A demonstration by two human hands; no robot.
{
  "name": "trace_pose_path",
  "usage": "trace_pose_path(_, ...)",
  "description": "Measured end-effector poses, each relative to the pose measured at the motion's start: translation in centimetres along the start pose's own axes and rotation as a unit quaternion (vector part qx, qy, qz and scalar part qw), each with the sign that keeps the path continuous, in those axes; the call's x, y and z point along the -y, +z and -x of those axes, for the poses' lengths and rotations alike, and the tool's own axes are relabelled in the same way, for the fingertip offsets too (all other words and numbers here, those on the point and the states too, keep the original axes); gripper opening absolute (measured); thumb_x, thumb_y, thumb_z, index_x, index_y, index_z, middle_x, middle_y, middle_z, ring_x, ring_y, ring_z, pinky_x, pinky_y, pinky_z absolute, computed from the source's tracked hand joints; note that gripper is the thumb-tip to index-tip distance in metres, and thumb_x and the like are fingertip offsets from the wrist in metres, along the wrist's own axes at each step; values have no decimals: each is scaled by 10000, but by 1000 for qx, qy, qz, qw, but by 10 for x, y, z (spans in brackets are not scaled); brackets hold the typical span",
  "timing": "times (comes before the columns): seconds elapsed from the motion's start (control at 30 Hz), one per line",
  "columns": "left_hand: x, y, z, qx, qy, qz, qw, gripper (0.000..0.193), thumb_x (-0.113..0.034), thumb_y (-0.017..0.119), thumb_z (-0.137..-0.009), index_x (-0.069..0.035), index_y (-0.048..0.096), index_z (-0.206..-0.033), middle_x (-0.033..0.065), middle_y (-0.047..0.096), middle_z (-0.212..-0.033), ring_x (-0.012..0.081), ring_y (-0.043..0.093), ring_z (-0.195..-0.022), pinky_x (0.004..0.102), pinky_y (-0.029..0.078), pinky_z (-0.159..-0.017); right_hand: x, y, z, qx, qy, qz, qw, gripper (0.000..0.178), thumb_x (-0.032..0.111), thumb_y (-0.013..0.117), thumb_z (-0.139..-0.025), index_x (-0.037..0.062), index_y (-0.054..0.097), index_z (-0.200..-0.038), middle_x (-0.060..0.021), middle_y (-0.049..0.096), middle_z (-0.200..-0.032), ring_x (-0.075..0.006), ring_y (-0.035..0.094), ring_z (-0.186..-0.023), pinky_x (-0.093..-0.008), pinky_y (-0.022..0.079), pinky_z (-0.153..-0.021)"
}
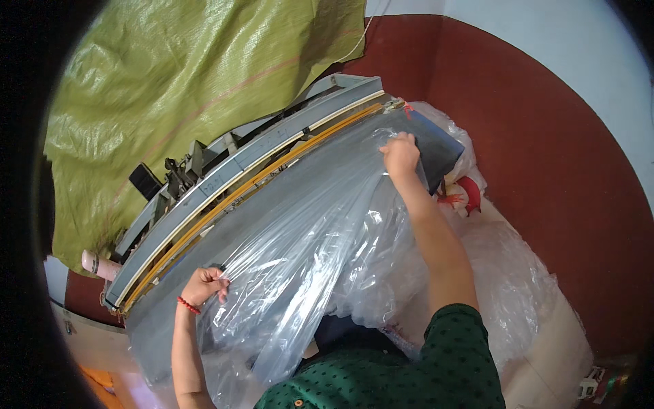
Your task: The recorder is using an industrial heat sealing machine to seal large plastic bags.
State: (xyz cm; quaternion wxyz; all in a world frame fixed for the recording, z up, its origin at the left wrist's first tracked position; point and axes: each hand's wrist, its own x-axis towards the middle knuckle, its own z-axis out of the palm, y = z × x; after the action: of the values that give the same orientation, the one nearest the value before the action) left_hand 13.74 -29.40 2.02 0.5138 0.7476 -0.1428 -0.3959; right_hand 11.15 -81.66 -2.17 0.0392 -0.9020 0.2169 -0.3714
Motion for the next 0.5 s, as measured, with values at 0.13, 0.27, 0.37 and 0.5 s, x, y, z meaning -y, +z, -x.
trace_pose_path(0.13,-2,6,0,-24,-3,-27,999,79,-54,565,-792,18,562,-759,60,571,-600,129,551,-495,236,441,-465,-17,16,-18,0,69,25,997,198,279,682,-633,91,639,-677,-68,565,-814,-251,523,-843,-404,426,-690)
trace_pose_path(0.27,-4,11,2,-40,-6,-36,999,83,-63,575,-789,7,561,-747,57,569,-593,123,553,-497,231,441,-465,-25,24,-31,46,138,-8,989,271,329,694,-627,104,637,-767,-68,566,-841,-252,524,-883,-419,410,-707)
trace_pose_path(0.37,2,9,13,-40,19,-25,999,42,-25,581,-773,14,575,-756,45,573,-622,114,544,-495,221,434,-467,-14,26,-36,84,198,2,977,335,376,691,-626,129,624,-842,-65,569,-860,-252,528,-902,-415,412,-719)
trace_pose_path(0.5,19,-8,69,14,-7,-102,995,71,9,564,-756,13,593,-820,36,580,-639,101,548,-524,223,439,-487,-8,39,-33,61,104,4,993,285,329,646,-682,108,599,-855,-80,575,-896,-265,540,-890,-430,419,-732)
